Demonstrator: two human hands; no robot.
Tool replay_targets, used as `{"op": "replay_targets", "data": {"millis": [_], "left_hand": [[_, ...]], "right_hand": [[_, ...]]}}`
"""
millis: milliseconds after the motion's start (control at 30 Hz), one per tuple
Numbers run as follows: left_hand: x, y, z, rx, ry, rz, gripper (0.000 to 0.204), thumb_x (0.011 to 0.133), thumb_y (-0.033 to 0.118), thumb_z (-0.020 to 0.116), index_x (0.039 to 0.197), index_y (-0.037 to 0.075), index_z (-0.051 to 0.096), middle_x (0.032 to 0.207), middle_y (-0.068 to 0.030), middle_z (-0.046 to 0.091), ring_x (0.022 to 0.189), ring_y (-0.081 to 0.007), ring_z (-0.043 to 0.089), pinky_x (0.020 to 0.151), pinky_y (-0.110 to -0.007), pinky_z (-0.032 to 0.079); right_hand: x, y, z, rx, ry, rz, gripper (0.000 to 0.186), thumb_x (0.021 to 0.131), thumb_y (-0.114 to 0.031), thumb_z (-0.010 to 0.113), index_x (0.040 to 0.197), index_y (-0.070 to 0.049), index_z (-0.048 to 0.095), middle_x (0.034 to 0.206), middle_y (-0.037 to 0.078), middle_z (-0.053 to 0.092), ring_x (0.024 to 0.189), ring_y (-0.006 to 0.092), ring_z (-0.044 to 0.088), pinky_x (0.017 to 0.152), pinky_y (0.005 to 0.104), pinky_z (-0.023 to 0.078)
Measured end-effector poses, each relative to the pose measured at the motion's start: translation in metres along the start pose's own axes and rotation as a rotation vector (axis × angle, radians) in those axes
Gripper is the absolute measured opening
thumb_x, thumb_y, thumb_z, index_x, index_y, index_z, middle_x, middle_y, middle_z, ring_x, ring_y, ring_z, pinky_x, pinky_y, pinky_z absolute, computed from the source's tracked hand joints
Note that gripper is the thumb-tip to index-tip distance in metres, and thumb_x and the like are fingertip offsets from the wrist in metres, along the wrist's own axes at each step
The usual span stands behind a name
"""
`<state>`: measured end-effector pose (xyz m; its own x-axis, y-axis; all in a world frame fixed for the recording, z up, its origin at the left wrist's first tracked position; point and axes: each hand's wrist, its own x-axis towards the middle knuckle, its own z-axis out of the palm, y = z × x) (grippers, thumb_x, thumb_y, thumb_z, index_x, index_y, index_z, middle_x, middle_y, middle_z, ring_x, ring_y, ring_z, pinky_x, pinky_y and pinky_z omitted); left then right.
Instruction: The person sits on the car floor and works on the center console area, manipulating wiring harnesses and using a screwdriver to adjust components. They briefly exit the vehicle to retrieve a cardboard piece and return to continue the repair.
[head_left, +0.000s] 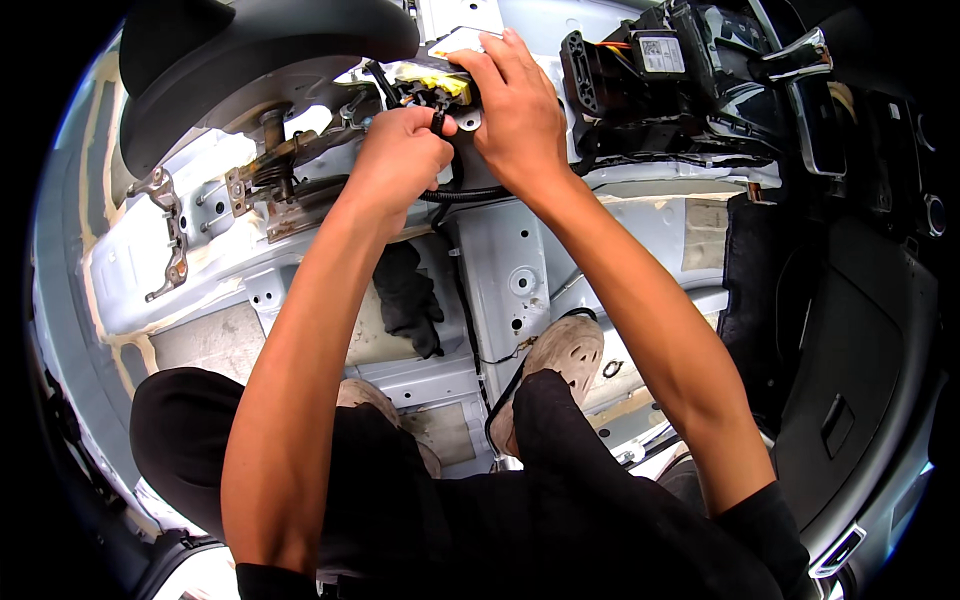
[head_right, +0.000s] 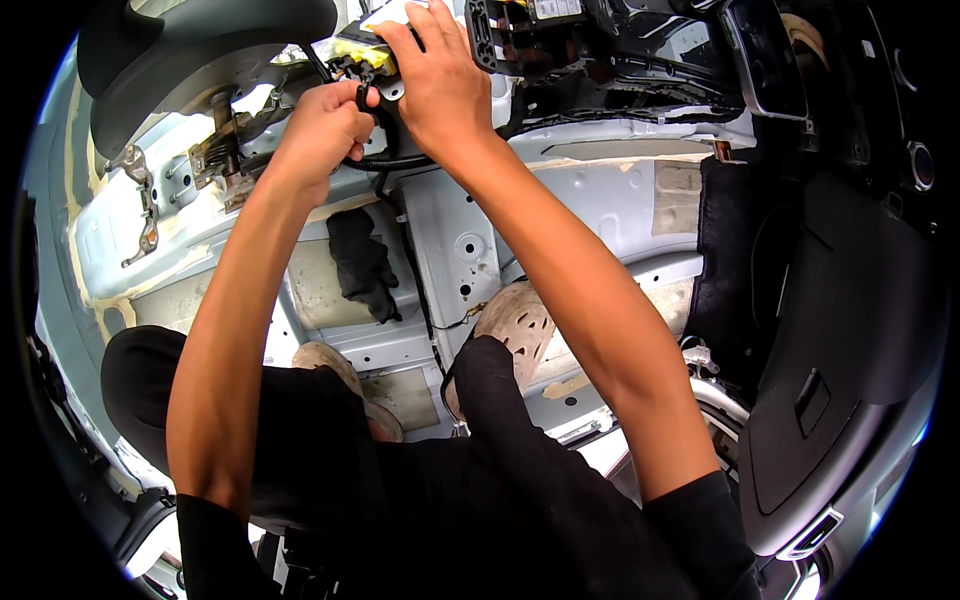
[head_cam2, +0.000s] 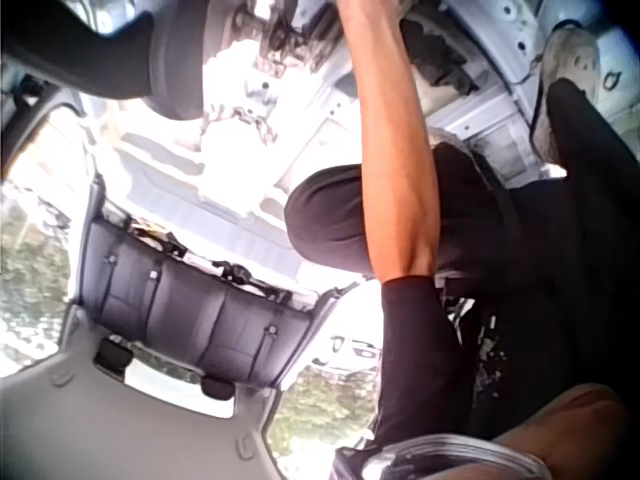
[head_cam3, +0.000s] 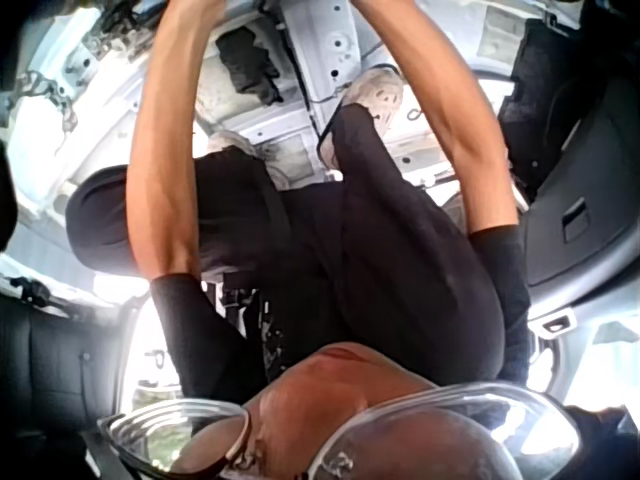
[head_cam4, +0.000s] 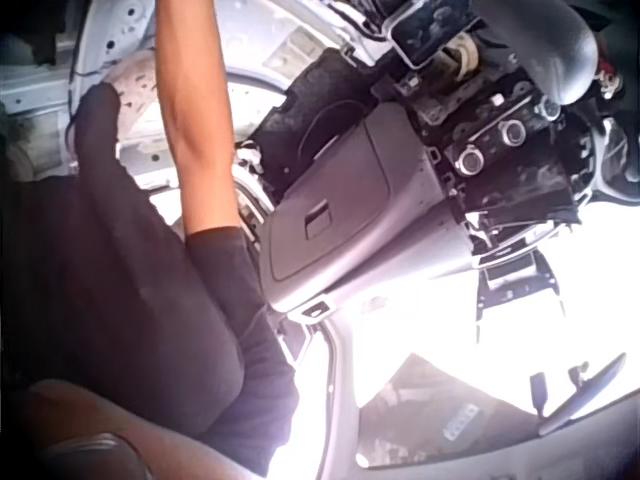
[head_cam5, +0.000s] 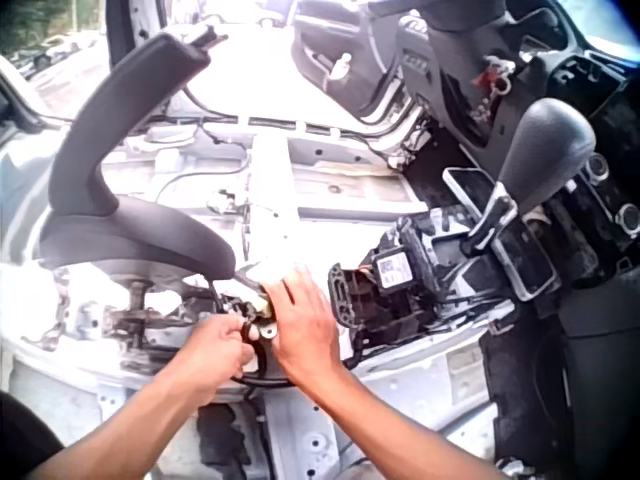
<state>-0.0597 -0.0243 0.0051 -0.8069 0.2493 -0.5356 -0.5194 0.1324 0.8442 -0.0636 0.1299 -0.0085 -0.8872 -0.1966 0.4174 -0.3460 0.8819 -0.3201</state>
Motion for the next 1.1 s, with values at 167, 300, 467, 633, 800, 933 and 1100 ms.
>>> {"op": "replay_targets", "data": {"millis": [167, 300, 467, 633, 800, 933, 1100], "left_hand": [[-0.001, 0.001, 0.002, -0.034, 0.020, -0.021, 0.016, 0.075, 0.001, 0.054, 0.088, 0.007, 0.059, 0.067, 0.0018, 0.051, 0.056, -0.0096, 0.044, 0.054, -0.025, 0.036], [-0.005, 0.005, 0.011, -0.078, 0.072, -0.062, 0.003, 0.080, 0.007, 0.059, 0.083, 0.008, 0.058, 0.068, 0.0025, 0.051, 0.056, -0.0085, 0.043, 0.055, -0.025, 0.038], [-0.001, 0.001, 0.005, -0.116, 0.064, -0.098, 0.013, 0.085, 0.015, 0.064, 0.076, 0.009, 0.057, 0.070, 0.0030, 0.051, 0.058, -0.0079, 0.042, 0.056, -0.027, 0.041], [0.001, 0.001, 0.005, -0.174, 0.075, -0.143, 0.014, 0.085, 0.017, 0.064, 0.075, 0.008, 0.058, 0.070, 0.0034, 0.051, 0.059, -0.0087, 0.043, 0.058, -0.028, 0.043], [-0.006, 0.009, 0.015, -0.326, 0.163, -0.232, 0.023, 0.084, 0.030, 0.066, 0.082, 0.007, 0.062, 0.060, 0.0056, 0.037, 0.058, -0.0093, 0.042, 0.058, -0.028, 0.043], [-0.001, 0.005, 0.012, -0.455, 0.138, -0.274, 0.026, 0.085, 0.034, 0.064, 0.086, 0.008, 0.062, 0.058, 0.0070, 0.036, 0.056, -0.0086, 0.041, 0.057, -0.027, 0.041], [0.002, -0.001, 0.011, -0.464, 0.124, -0.284, 0.025, 0.085, 0.035, 0.064, 0.086, 0.010, 0.061, 0.056, 0.0071, 0.037, 0.055, -0.0078, 0.041, 0.057, -0.026, 0.041]], "right_hand": [[0.000, 0.000, -0.002, -0.040, -0.017, -0.008, 0.052, 0.074, 0.007, 0.061, 0.122, -0.013, 0.060, 0.129, 0.011, 0.058, 0.128, 0.0357, 0.051, 0.103, 0.0463, 0.044], [-0.002, 0.002, -0.006, -0.041, -0.096, 0.033, 0.060, 0.070, 0.002, 0.073, 0.125, -0.015, 0.058, 0.132, 0.006, 0.056, 0.127, 0.0318, 0.051, 0.091, 0.0438, 0.056], [-0.001, 0.002, -0.007, -0.094, -0.089, -0.035, 0.053, 0.073, 0.000, 0.069, 0.124, -0.012, 0.059, 0.128, 0.009, 0.058, 0.127, 0.0355, 0.052, 0.093, 0.0434, 0.055], [-0.002, 0.004, -0.008, -0.091, -0.081, -0.060, 0.050, 0.076, 0.001, 0.064, 0.123, -0.012, 0.059, 0.128, 0.012, 0.059, 0.126, 0.0365, 0.053, 0.095, 0.0444, 0.053], [-0.003, 0.005, -0.009, -0.072, -0.070, -0.051, 0.050, 0.076, 0.004, 0.062, 0.123, -0.012, 0.060, 0.128, 0.012, 0.060, 0.125, 0.0374, 0.055, 0.093, 0.0450, 0.053], [-0.002, 0.004, -0.012, -0.053, -0.094, -0.047, 0.051, 0.075, 0.004, 0.062, 0.123, -0.014, 0.060, 0.128, 0.012, 0.060, 0.124, 0.0374, 0.055, 0.092, 0.0445, 0.054], [-0.003, 0.005, -0.013, -0.027, -0.097, -0.031, 0.052, 0.074, 0.003, 0.065, 0.122, -0.014, 0.062, 0.127, 0.013, 0.062, 0.123, 0.0366, 0.057, 0.094, 0.0438, 0.053]]}}
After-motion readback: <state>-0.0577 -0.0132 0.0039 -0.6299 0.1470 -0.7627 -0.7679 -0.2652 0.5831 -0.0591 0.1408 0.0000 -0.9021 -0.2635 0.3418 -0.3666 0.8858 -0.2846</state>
